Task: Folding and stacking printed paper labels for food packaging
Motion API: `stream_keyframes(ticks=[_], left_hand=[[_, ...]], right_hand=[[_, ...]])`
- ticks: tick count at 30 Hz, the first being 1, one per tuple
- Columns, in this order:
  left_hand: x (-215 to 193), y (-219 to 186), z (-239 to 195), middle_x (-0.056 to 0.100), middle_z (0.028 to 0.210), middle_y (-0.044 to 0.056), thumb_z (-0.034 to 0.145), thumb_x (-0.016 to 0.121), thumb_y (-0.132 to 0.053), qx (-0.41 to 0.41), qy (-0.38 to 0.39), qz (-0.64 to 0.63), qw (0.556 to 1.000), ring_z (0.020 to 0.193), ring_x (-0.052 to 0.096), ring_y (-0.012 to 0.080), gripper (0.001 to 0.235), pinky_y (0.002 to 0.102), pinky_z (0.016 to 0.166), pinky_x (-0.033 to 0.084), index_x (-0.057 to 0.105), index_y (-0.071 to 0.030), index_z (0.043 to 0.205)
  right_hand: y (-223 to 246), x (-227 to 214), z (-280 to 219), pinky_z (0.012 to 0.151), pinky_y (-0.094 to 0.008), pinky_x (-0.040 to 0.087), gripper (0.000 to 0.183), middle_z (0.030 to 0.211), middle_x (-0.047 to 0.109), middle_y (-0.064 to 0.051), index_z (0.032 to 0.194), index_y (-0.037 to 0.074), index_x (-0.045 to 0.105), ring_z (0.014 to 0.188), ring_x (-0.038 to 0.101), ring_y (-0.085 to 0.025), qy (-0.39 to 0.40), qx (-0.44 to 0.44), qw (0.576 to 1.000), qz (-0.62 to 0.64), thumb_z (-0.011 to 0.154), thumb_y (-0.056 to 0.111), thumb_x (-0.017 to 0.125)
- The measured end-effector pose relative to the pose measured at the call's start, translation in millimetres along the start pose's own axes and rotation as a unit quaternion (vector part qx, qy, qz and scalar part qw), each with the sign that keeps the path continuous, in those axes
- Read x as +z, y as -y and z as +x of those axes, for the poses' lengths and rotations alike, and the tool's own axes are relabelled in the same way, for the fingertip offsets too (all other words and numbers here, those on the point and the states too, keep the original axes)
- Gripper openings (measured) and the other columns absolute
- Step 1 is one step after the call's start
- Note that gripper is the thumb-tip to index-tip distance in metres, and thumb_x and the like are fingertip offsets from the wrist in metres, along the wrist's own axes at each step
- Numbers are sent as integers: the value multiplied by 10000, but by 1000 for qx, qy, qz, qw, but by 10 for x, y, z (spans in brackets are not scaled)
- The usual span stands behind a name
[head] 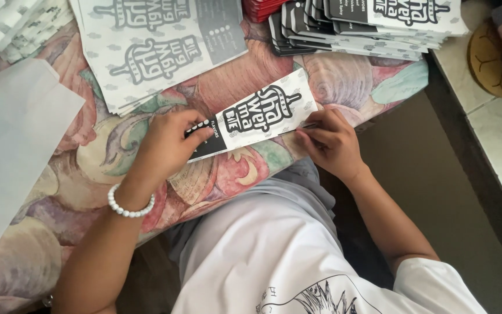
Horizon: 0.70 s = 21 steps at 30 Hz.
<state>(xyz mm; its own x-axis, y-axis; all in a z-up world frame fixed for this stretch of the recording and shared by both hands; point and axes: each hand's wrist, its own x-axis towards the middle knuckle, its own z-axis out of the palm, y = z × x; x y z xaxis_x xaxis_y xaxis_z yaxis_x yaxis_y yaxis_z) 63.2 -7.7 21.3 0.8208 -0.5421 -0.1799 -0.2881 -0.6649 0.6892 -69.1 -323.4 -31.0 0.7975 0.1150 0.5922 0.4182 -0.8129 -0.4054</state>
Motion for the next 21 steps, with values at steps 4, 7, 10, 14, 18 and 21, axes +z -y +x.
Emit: stream_keyframes(ticks=[4,7,10,14,18,21], left_hand=[[56,81,1,733,676,86,889,797,-229,51,-53,-87,993,701,735,237,86,324,695,555,782,-180,958],[30,-51,-47,721,641,31,906,810,-222,83,-58,-159,982,703,594,28,69,254,715,533,785,-183,957],[-143,-178,62,793,1057,82,956,714,-171,151,0,-187,971,875,744,126,224,235,751,609,756,-17,1113],[-248,-335,346,790,962,195,1038,517,-329,94,65,-188,975,786,810,235,417,206,458,671,709,17,1168],[-218,-381,666,429,605,-56,1061,583,-385,192,29,-155,969,558,359,51,420,246,507,273,770,-31,934],[-246,-496,787,221,578,-90,1072,597,-382,161,57,-187,967,543,204,45,386,235,523,179,524,-105,813]], right_hand=[[-126,27,-118,764,-414,526,141,1117,687,-144,944,76,814,907,662,-343,-36,55,998,11,936,215,835],[-32,-96,92,1069,-543,433,727,1536,413,-312,1629,-19,210,1301,516,-487,-66,129,983,111,1108,236,650],[-156,-323,201,874,-370,603,684,1150,631,-220,1671,83,143,1009,657,-246,-45,237,925,292,1143,254,542],[-333,-553,422,666,-217,538,416,990,607,-31,1505,30,483,833,606,-104,-112,298,914,252,1130,119,639],[-529,-719,569,613,-177,479,520,894,640,-11,1511,16,509,716,575,-46,-153,295,896,293,1068,66,777],[-716,-831,718,578,-194,464,456,881,657,-8,1469,47,545,683,563,-40,-152,304,904,258,1081,-12,776]])
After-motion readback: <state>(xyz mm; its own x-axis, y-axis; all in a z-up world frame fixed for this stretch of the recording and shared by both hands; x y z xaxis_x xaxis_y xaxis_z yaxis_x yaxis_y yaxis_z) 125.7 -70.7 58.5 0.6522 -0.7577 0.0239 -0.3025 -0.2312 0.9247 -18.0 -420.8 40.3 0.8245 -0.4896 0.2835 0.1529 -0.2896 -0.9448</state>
